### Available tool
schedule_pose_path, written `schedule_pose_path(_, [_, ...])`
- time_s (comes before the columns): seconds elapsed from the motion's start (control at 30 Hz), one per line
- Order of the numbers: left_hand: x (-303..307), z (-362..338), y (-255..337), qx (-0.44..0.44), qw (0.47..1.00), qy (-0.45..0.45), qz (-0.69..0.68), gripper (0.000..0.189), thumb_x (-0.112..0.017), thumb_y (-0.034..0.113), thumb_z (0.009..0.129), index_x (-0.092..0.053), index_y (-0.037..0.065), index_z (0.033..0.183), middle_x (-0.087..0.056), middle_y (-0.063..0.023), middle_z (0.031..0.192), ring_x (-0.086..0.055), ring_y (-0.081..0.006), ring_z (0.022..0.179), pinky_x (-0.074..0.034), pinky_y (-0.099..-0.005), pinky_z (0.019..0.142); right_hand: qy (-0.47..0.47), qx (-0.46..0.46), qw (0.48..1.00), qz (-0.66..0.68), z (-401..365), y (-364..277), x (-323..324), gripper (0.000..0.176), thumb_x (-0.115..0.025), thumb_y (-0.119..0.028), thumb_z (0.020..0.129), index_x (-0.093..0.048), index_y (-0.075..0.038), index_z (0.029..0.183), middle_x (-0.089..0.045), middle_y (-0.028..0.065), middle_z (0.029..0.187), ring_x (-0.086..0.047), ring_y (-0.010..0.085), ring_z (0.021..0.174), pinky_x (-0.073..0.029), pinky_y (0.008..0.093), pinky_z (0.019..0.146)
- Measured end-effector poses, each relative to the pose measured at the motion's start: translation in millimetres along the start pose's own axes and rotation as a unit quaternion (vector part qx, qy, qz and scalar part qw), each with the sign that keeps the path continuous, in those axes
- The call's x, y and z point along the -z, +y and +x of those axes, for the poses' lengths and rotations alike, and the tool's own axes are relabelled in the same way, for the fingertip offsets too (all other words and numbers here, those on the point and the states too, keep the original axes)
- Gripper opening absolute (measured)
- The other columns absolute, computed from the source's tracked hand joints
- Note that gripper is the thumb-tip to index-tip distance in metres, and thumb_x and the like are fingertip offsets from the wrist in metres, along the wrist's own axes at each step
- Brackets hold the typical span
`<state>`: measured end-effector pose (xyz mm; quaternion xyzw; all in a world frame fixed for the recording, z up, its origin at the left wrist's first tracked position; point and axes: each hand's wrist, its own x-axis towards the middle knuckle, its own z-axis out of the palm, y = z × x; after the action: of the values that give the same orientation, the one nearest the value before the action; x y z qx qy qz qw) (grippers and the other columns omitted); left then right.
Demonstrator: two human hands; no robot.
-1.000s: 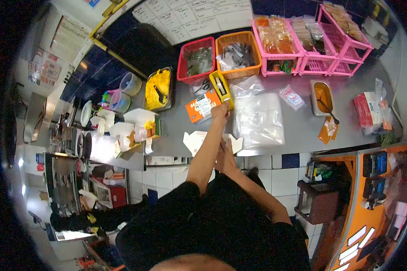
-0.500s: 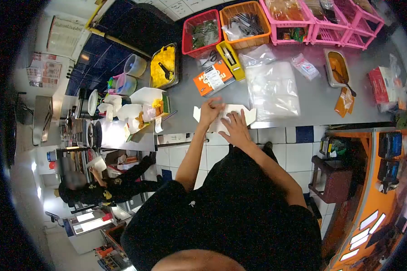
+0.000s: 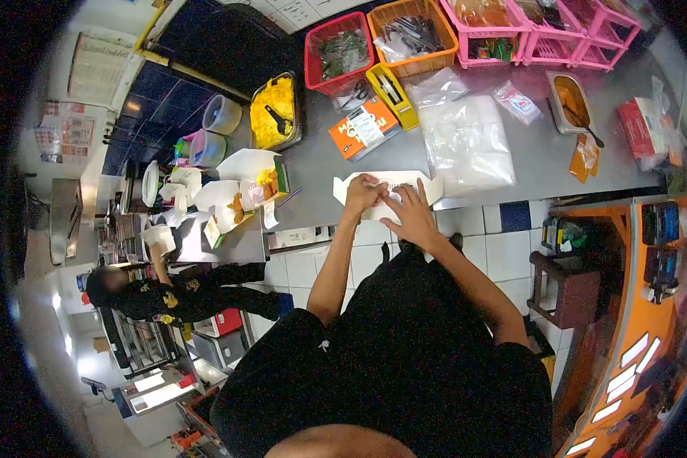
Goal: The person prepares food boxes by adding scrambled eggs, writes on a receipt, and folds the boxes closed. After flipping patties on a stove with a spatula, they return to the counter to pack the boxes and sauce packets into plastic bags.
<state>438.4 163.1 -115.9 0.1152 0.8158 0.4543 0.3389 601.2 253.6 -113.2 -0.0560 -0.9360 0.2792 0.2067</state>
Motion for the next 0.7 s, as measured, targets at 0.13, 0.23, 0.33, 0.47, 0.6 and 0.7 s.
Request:
schedule_pose_path(0.13, [1, -3, 7, -0.028, 0.999, -0.019, -0.012, 0.031, -0.077, 0.012, 0.080, -0.052, 0.000, 0.093, -0.067, -0.0094, 0.069, -0.056, -0.0096, 0.051, -0.044, -0.0235, 0.044, 0.013, 0.008, 1.000, -0.021, 1, -2, -1, 0.055, -0.067, -0.045, 0.082, -0.060, -0.010, 0.125, -0.052, 0.0151, 0.121, -0.043, 0.0340, 0.123, -0.015, 0.0597, 0.115])
schedule_pose_path(0.23, [7, -12, 26, -0.063, 0.998, -0.026, -0.007, 0.028, -0.076, 0.010, 0.081, -0.052, 0.002, 0.093, -0.067, -0.0102, 0.070, -0.056, -0.0095, 0.051, -0.043, -0.0229, 0.044, 0.003, -0.003, 1.000, -0.029, 2, -3, -1, 0.055, -0.068, -0.045, 0.082, -0.060, -0.011, 0.124, -0.052, 0.0147, 0.120, -0.044, 0.0333, 0.122, -0.016, 0.0600, 0.114])
schedule_pose_path(0.33, [11, -22, 62, -0.111, 0.989, -0.014, -0.099, 0.025, -0.075, 0.012, 0.079, -0.054, 0.001, 0.087, -0.068, -0.0108, 0.069, -0.066, -0.0139, 0.061, -0.049, -0.0267, 0.052, 0.008, -0.007, 1.000, -0.019, -1, -4, -2, 0.054, -0.068, -0.045, 0.081, -0.061, -0.012, 0.123, -0.052, 0.0137, 0.120, -0.044, 0.0325, 0.123, -0.017, 0.0601, 0.114])
schedule_pose_path(0.47, [-4, 3, 30, -0.139, 0.989, -0.033, -0.048, 0.027, -0.077, 0.013, 0.077, -0.053, 0.003, 0.084, -0.069, -0.0125, 0.072, -0.067, -0.0163, 0.060, -0.051, -0.0294, 0.056, 0.014, -0.002, 0.999, -0.037, -1, -4, -6, 0.052, -0.067, -0.046, 0.082, -0.062, -0.011, 0.120, -0.052, 0.0133, 0.122, -0.043, 0.0321, 0.125, -0.017, 0.0604, 0.115])
schedule_pose_path(0.6, [-18, 11, 19, -0.084, 0.990, 0.024, 0.115, 0.027, -0.077, 0.018, 0.076, -0.055, 0.004, 0.082, -0.069, -0.0127, 0.069, -0.068, -0.0234, 0.061, -0.053, -0.0342, 0.063, 0.011, -0.008, 0.999, -0.044, -3, -4, -8, 0.051, -0.067, -0.047, 0.082, -0.063, -0.011, 0.119, -0.051, 0.0135, 0.123, -0.042, 0.0322, 0.126, -0.016, 0.0605, 0.115])
schedule_pose_path(0.7, [-16, 9, 16, -0.099, 0.977, 0.059, 0.180, 0.028, -0.077, 0.026, 0.076, -0.059, 0.004, 0.080, -0.067, -0.0114, 0.063, -0.068, -0.0285, 0.064, -0.053, -0.0376, 0.067, 0.001, -0.014, 0.999, -0.049, -3, -4, -8, 0.052, -0.066, -0.048, 0.083, -0.063, -0.012, 0.120, -0.052, 0.0137, 0.122, -0.043, 0.0323, 0.126, -0.017, 0.0603, 0.115])
